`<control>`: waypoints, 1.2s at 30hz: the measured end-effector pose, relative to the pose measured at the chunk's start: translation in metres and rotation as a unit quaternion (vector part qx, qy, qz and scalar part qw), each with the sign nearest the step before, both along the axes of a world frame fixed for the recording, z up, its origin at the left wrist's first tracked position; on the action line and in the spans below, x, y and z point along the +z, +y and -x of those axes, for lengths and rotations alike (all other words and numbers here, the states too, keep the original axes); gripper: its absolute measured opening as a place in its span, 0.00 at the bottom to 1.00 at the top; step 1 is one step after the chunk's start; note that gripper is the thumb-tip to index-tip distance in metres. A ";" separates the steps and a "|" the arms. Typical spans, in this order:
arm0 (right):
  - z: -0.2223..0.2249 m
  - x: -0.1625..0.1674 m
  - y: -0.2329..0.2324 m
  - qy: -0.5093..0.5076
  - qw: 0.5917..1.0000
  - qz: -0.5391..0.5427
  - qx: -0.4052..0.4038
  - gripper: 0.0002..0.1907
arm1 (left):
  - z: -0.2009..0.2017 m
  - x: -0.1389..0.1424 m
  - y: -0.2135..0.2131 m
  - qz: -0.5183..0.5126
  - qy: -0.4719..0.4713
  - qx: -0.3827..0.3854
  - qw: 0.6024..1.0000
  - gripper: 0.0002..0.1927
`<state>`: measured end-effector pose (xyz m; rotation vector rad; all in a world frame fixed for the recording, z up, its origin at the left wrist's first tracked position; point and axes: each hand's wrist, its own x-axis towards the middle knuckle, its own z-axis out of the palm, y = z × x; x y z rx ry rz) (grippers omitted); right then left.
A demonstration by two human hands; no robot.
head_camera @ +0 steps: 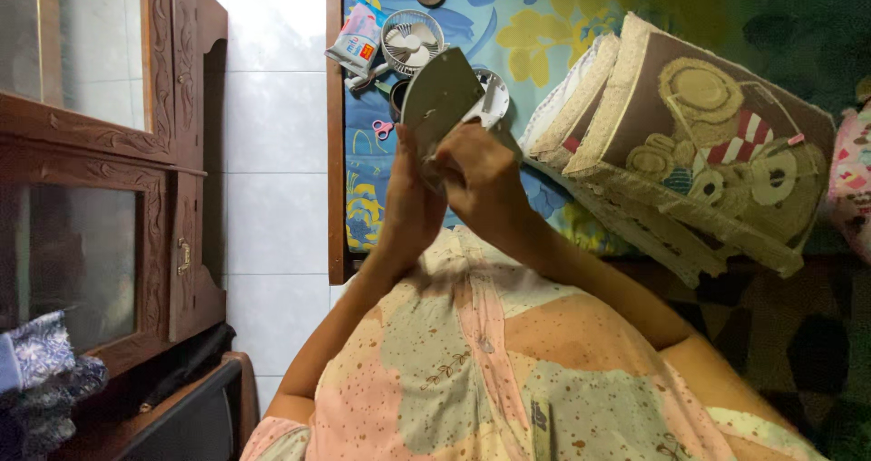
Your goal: The person sits on the floor and takes apart a small desk fan, separating the front grille, blades and rear cover. They wipe each part with a wet wipe, then fit the blades and grille back onto the fan body.
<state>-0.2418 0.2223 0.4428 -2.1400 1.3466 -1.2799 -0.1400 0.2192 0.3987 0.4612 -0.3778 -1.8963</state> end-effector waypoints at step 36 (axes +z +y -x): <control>0.008 0.012 -0.004 0.000 0.994 -0.076 0.083 0.12 | 0.003 -0.009 -0.021 -0.030 0.031 -0.105 0.994 0.31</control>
